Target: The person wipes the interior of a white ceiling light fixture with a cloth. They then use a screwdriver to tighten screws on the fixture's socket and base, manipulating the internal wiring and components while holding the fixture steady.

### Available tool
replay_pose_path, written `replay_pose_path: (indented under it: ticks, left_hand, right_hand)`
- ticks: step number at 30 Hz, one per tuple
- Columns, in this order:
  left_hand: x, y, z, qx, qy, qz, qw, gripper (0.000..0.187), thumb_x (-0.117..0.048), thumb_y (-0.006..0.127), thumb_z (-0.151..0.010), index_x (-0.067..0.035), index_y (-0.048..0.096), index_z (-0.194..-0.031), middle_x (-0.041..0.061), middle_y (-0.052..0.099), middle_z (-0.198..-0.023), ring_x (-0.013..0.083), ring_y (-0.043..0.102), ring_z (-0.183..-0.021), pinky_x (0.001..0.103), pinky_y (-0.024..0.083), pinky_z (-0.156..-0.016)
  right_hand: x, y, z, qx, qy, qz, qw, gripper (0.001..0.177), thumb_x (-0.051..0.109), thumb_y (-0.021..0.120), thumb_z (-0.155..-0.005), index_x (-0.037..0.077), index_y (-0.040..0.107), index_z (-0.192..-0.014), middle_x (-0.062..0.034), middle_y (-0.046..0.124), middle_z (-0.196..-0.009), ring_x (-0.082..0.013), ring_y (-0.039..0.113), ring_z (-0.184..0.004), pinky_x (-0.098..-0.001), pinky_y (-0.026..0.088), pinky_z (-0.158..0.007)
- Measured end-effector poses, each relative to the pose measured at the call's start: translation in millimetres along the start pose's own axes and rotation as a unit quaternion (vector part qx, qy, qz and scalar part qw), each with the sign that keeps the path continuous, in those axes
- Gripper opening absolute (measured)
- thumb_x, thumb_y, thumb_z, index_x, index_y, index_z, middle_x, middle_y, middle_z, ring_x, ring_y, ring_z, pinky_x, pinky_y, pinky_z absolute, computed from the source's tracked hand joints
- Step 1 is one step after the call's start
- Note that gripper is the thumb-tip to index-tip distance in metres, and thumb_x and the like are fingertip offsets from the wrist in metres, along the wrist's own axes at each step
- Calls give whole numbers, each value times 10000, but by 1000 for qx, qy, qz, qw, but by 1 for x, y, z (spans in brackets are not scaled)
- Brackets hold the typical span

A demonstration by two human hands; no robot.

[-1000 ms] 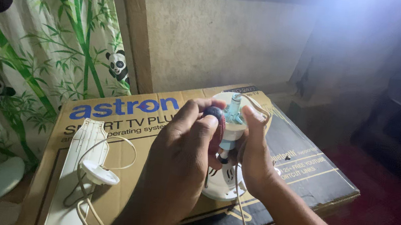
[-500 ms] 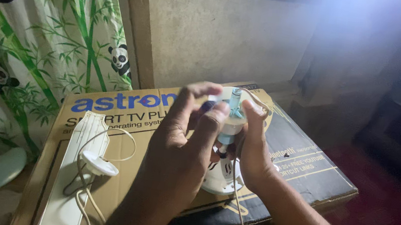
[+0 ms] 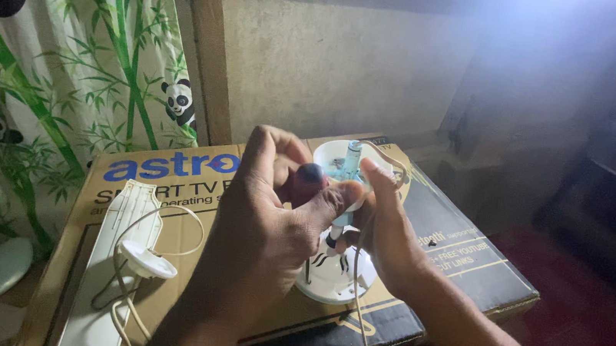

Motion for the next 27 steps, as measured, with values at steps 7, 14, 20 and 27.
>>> replay_pose_path:
  ticks: [7, 14, 20, 27]
  left_hand:
    - [-3, -4, 1, -13, 10, -67, 998, 380, -341, 584, -1009, -87, 659, -1282, 43, 712, -880, 75, 665, -719, 245, 583, -594]
    - [-11, -9, -1, -22, -9, -87, 996, 275, -252, 727, -946, -46, 561, -1021, 98, 721, -824, 91, 671, -691, 284, 576, -535]
    - [-8, -5, 1, -32, 5, -106, 994, 258, -264, 648, -988, -79, 609, -1164, 90, 723, -836, 99, 666, -721, 275, 590, -577]
    - [1, -2, 2, -19, -69, -38, 997, 326, -282, 561, -1000, -105, 676, -1248, 48, 763, -950, 111, 749, -779, 274, 656, -586]
  right_hand:
    - [0, -1, 2, -14, 31, 12, 999, 754, 670, 357, -927, 31, 655, -1194, -130, 735, -933, -224, 699, -856, -396, 560, -721]
    - [-2, 2, 1, -20, 33, -13, 999, 736, 642, 387, -945, 40, 605, -1308, -131, 686, -1002, -228, 685, -892, -425, 573, -769]
    - [2, 7, 7, -2, 19, 2, 1000, 760, 645, 391, -913, 70, 531, -1390, -139, 718, -1056, -226, 691, -973, -426, 571, -810]
    - [-6, 0, 8, -30, 8, -42, 999, 766, 609, 492, -882, 75, 482, -1432, -98, 634, -1296, -192, 638, -1174, -422, 577, -914]
Point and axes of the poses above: each hand's wrist, its own z-axis away from the middle knuckle, its own y-axis out of the palm, x = y × z, the point moved 5 cm from there along -z, towards the middle knuckle
